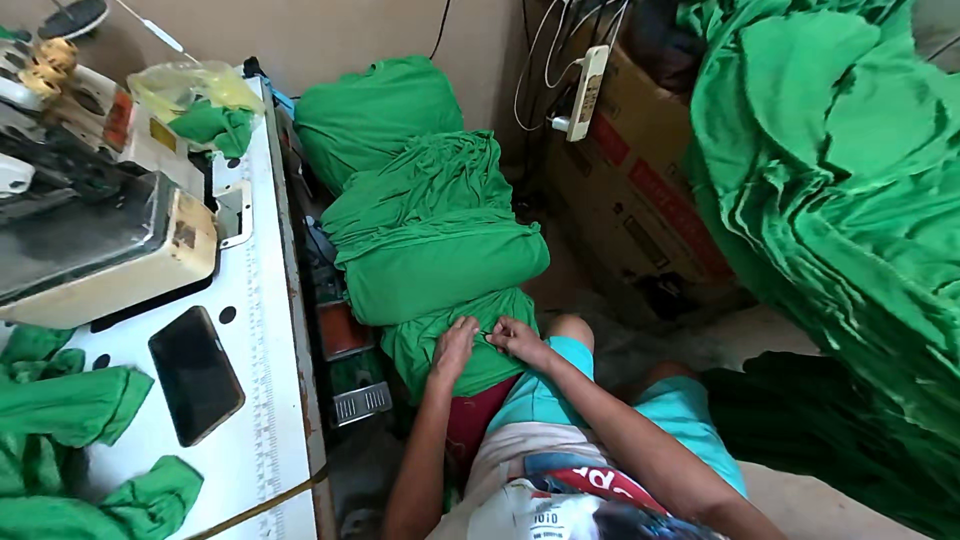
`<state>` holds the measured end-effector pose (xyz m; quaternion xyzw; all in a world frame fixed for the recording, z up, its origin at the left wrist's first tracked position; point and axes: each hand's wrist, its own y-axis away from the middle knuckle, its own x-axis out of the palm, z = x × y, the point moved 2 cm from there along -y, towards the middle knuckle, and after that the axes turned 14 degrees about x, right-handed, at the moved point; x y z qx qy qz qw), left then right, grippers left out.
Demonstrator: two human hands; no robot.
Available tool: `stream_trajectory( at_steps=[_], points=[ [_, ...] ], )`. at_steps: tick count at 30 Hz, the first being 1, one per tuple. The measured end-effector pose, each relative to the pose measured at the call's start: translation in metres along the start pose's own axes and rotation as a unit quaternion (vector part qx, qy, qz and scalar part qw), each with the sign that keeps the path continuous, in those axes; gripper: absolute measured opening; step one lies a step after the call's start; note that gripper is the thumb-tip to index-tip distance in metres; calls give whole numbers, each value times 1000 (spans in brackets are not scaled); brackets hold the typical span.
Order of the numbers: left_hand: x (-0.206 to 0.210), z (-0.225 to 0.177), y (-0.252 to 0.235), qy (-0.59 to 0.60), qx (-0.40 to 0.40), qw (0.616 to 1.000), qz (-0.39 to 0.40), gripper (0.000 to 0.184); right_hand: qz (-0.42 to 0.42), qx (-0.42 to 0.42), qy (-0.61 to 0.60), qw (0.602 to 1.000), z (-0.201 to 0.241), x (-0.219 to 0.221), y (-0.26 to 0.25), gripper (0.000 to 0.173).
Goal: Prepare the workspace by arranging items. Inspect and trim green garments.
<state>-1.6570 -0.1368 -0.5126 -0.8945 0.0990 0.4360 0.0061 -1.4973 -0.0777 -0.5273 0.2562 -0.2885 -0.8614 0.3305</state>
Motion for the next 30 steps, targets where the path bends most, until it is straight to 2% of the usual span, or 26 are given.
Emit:
stream_trajectory(
  at_steps=[11, 26, 30],
  points=[
    [1, 1, 2, 21, 10, 999, -39, 28, -2, -19, 43, 999, 2, 1, 0, 23],
    [0, 4, 6, 89, -4, 992, -94, 27, -20, -9, 98, 995, 12, 4, -2, 29],
    [3, 8, 9, 140, -9, 982, -128, 27, -21, -20, 130, 991, 11, 3, -3, 29]
  ],
)
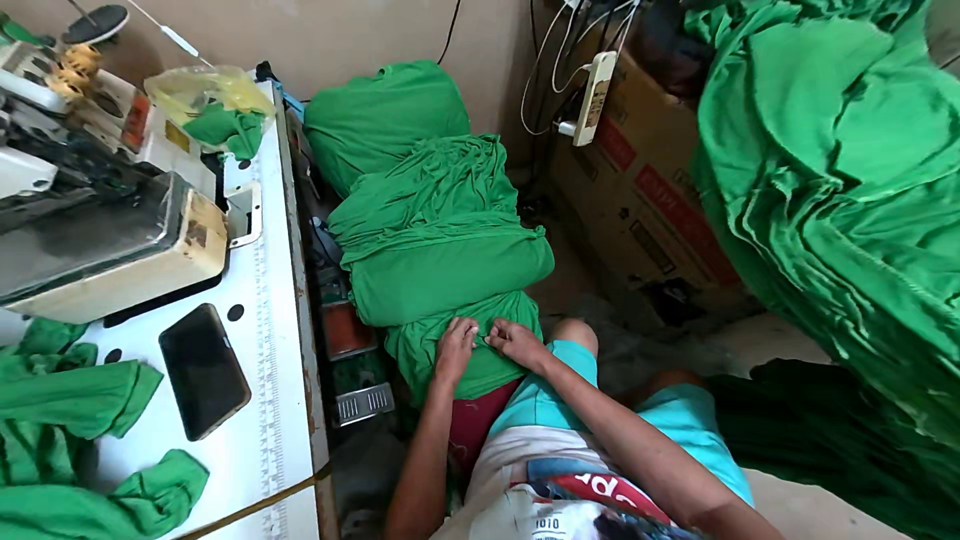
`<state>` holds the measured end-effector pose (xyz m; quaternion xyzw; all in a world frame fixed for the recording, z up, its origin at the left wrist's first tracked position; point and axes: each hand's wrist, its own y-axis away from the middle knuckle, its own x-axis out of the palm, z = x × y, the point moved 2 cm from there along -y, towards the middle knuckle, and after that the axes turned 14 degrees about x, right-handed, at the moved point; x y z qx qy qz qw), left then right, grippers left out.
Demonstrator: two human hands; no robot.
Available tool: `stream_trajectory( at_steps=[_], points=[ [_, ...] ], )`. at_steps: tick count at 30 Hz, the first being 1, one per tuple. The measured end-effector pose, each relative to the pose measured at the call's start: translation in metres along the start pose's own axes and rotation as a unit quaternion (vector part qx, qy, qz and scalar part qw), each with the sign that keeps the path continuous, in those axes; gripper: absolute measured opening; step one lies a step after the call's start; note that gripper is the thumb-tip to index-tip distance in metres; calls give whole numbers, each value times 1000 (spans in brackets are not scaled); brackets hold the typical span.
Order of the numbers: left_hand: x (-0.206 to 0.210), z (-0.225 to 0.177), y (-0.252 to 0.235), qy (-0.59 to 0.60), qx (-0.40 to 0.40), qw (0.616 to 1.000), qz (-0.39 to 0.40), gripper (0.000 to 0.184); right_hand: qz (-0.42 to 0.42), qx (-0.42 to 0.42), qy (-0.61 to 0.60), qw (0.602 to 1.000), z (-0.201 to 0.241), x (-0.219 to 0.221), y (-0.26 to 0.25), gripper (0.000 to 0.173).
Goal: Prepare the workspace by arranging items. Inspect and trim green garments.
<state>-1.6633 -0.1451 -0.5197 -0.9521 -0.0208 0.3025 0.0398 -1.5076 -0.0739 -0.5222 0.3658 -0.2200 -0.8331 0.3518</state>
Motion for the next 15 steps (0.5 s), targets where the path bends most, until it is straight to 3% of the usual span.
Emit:
stream_trajectory(
  at_steps=[4, 9, 11, 12, 15],
  points=[
    [-2, 6, 5, 148, -5, 986, -78, 22, 0, 8, -145, 989, -9, 0, 8, 28],
    [-22, 12, 18, 366, -36, 909, -196, 14, -4, 9, -319, 948, -12, -4, 13, 18],
    [-36, 13, 30, 281, -69, 926, -244, 16, -10, 5, -345, 939, -12, -5, 14, 17],
    [-43, 12, 37, 218, -88, 940, -247, 26, -17, 0, -344, 939, -12, -5, 14, 19],
    [-49, 1, 47, 127, -136, 956, -226, 42, -43, -22, -249, 967, -12, -3, 14, 36]
  ],
)
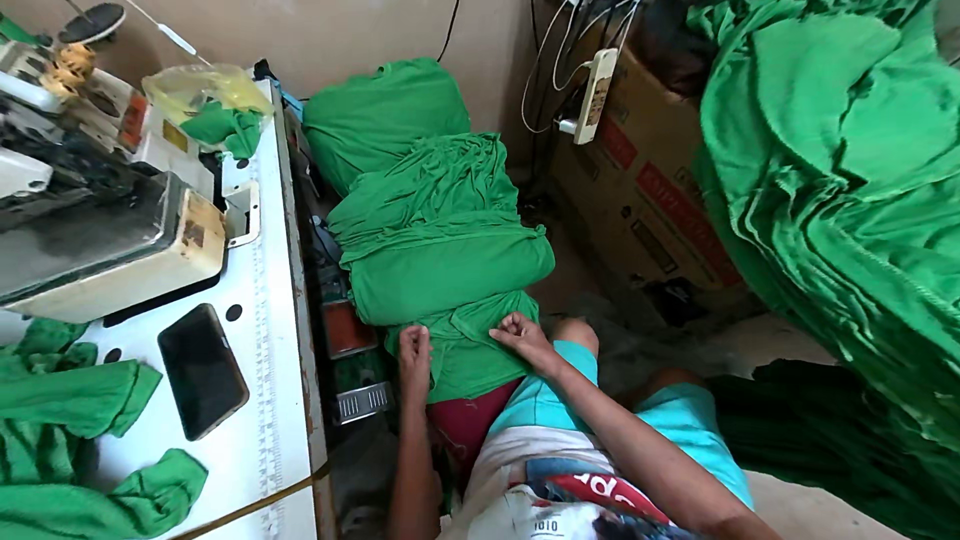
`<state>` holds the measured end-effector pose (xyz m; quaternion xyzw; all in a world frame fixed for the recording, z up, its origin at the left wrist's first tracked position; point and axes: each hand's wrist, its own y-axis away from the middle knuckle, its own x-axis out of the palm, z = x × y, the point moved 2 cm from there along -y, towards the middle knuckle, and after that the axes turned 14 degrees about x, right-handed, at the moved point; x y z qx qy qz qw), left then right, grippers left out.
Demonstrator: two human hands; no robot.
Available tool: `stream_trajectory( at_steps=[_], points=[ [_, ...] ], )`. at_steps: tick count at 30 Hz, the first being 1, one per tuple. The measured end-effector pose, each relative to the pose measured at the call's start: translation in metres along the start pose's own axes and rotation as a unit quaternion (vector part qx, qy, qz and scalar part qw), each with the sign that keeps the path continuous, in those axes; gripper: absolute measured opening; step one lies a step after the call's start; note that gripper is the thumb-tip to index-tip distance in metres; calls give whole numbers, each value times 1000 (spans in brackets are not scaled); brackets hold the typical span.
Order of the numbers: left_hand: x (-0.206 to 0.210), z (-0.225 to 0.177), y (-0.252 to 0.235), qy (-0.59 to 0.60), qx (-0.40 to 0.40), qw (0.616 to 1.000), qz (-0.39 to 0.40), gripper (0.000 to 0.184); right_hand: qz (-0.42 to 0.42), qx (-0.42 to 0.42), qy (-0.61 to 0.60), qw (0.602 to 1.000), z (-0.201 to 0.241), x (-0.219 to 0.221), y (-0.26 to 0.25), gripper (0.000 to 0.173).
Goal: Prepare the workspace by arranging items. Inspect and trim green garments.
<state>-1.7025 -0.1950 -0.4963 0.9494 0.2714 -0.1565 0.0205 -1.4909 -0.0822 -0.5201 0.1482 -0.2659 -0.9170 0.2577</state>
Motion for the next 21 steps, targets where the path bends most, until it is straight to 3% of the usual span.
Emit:
stream_trajectory(
  at_steps=[2, 5, 9, 14, 16, 21],
  points=[
    [8, -11, 7, 1, -42, 999, 10, 41, -1, 22, 147, 989, 4, 3, 6, 48],
    [31, -23, 16, 90, -133, 986, 53, 54, -11, 52, 295, 954, 11, 8, 15, 38],
    [63, -31, 21, 136, -223, 955, 138, 64, -47, -49, 233, 970, 9, 5, 22, 25],
    [88, -23, 8, 200, -159, 965, 55, 23, -55, -99, 219, 969, 3, 2, 25, 24],
    [89, -23, 3, 222, -153, 963, 27, 19, -53, -104, 203, 972, 3, 1, 24, 24],
    [86, -25, 3, 244, -139, 959, 44, 19, -69, -127, 164, 976, 1, 0, 20, 48]
  ],
)
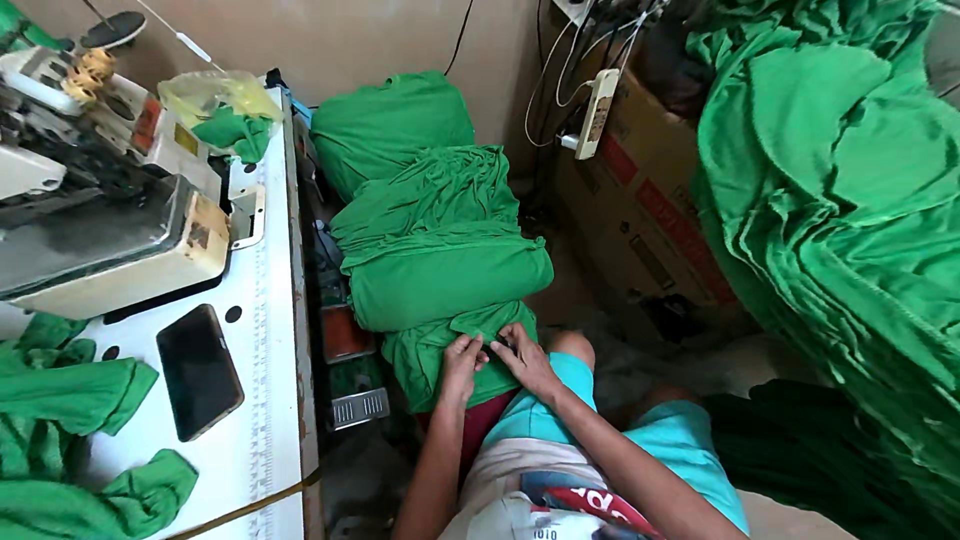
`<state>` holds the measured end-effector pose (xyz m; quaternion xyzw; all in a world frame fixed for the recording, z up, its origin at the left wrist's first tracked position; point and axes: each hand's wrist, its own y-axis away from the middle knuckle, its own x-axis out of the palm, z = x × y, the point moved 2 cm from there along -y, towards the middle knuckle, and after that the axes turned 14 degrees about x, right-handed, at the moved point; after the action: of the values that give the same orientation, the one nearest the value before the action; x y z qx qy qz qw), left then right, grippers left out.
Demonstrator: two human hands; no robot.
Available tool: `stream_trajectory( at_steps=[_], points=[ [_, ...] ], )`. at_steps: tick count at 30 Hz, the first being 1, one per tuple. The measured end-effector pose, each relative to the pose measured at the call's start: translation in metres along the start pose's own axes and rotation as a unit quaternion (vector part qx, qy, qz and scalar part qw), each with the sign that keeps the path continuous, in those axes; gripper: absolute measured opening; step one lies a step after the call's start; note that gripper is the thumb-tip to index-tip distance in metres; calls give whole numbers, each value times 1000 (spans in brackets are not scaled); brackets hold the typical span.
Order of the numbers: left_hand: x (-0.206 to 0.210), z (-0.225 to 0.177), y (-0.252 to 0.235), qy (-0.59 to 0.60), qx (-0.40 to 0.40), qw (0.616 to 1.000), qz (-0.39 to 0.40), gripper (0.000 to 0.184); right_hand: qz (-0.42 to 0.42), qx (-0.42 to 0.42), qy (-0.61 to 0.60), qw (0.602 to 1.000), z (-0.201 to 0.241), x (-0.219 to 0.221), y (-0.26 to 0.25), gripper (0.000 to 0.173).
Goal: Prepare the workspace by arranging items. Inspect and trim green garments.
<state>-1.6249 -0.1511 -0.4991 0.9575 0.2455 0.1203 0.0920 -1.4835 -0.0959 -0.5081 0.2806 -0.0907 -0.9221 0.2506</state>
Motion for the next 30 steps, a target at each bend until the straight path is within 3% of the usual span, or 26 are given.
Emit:
stream_trajectory(
  at_steps=[7, 20, 25, 28, 30],
  points=[
    [-3, 2, -2, -28, 25, 999, 21, 23, 10, 31, 80, 996, 6, 1, 0, 45],
    [-4, 2, -1, -104, 44, 992, 57, 23, 7, 20, 46, 999, 0, 1, -3, 37],
    [-5, 4, 0, -46, 16, 998, 33, 25, -72, -25, 43, 996, 6, -1, 7, 55],
    [-5, 1, 1, -33, -11, 999, 28, 23, -102, -122, 77, 984, 4, 4, 9, 23],
    [-6, 1, 1, -24, -18, 999, 24, 22, -105, -196, 83, 971, 3, 5, 11, 17]
  ],
)
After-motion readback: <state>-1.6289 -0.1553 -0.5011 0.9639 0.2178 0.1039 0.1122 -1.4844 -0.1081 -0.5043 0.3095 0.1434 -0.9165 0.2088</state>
